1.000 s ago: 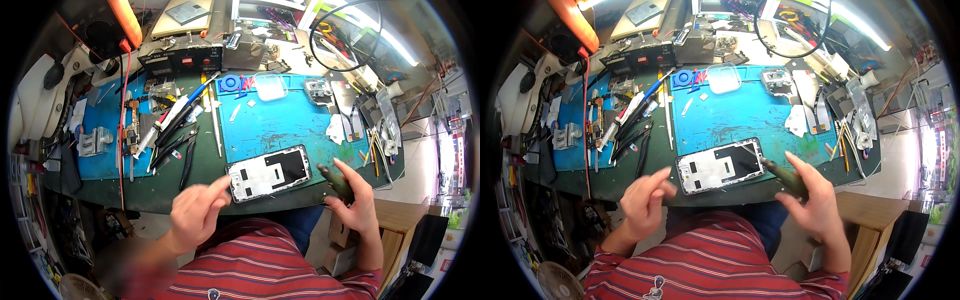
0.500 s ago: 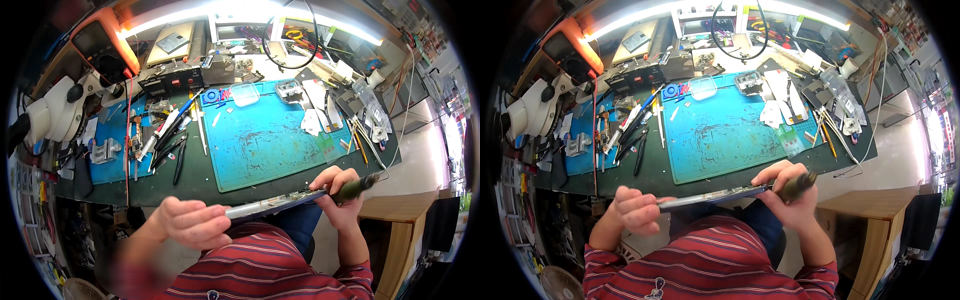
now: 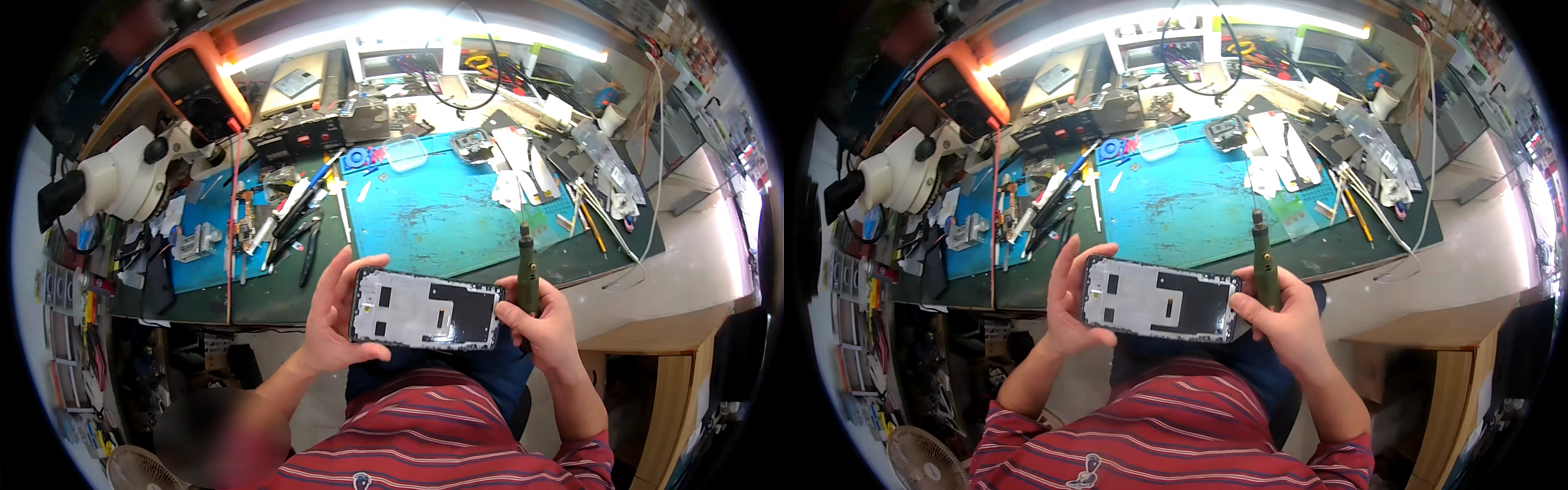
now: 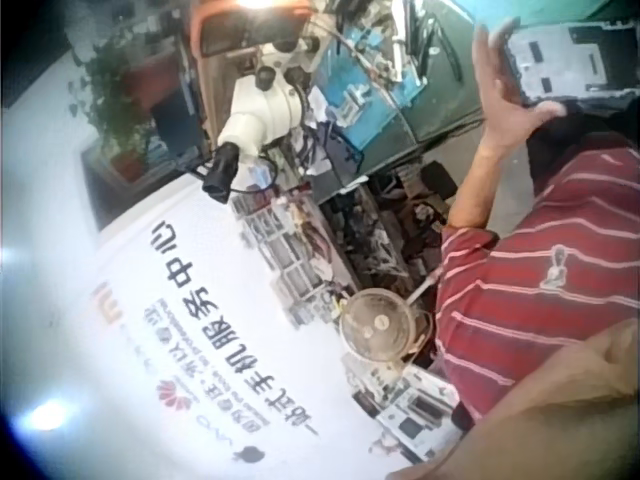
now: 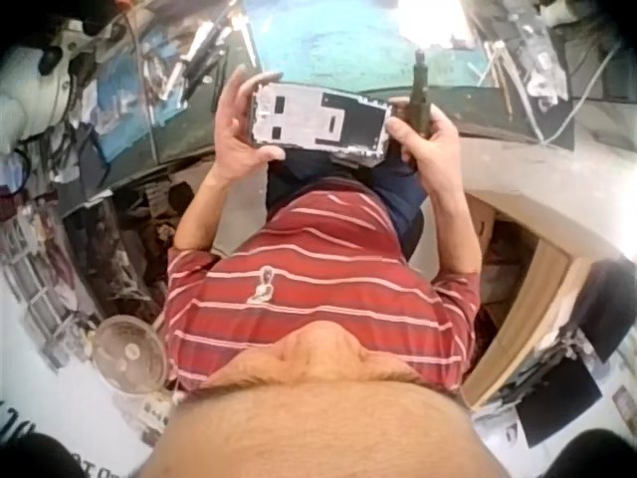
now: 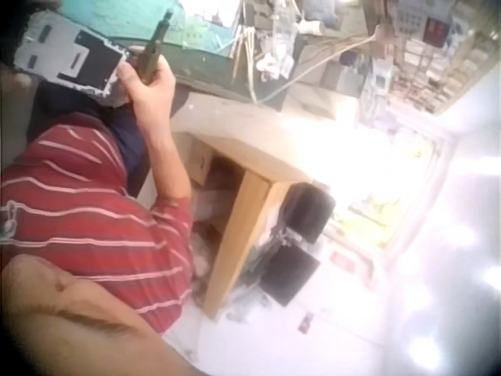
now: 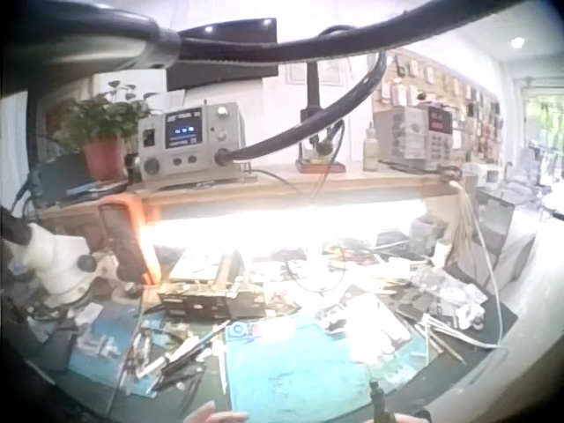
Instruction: The person uses a soldering iron to work on the internal components of a disassembled smartphone, then wipes the device with a cloth and applies adhesive tape to the edges of the screen assembly. The person handles the phone chassis, screen, and tools throughout the process.
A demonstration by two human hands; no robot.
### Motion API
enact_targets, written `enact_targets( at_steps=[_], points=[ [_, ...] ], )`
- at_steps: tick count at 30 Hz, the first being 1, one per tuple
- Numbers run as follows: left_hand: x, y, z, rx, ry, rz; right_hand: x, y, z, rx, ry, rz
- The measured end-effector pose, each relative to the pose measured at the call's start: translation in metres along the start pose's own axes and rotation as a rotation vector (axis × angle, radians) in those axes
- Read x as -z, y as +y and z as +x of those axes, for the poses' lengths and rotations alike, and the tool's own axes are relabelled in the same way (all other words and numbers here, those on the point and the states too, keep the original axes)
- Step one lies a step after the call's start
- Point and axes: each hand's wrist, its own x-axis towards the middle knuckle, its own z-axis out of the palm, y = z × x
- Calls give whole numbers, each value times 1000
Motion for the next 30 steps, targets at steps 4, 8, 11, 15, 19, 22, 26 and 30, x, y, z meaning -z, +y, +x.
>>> enact_targets(
  at_steps=[4, 8, 11, 15, 19, 22, 26, 30],
  points=[
    [-8, 0, -21, -53, 209, -136, -39, 11, -6, -93, -100, 31],
    [-4, 28, -48, -28, 675, -417, -84, 16, -11, -176, -364, -35],
    [37, 45, -98, -192, 849, -536, -129, 10, 2, 136, -442, -361],
    [63, 72, -142, -199, 947, -547, -230, -8, 45, 272, -635, -292],
    [69, 79, -183, -204, 991, -534, -286, 6, 73, 373, -530, -290],
    [72, 85, -208, -161, 1107, -579, -281, 47, 70, 395, -366, -148],
    [84, 69, -208, -74, 1064, -669, -267, 63, 89, 425, -170, -325],
    [80, 68, -192, 37, 966, -698, -276, 57, 93, 502, -124, -558]
  ],
)
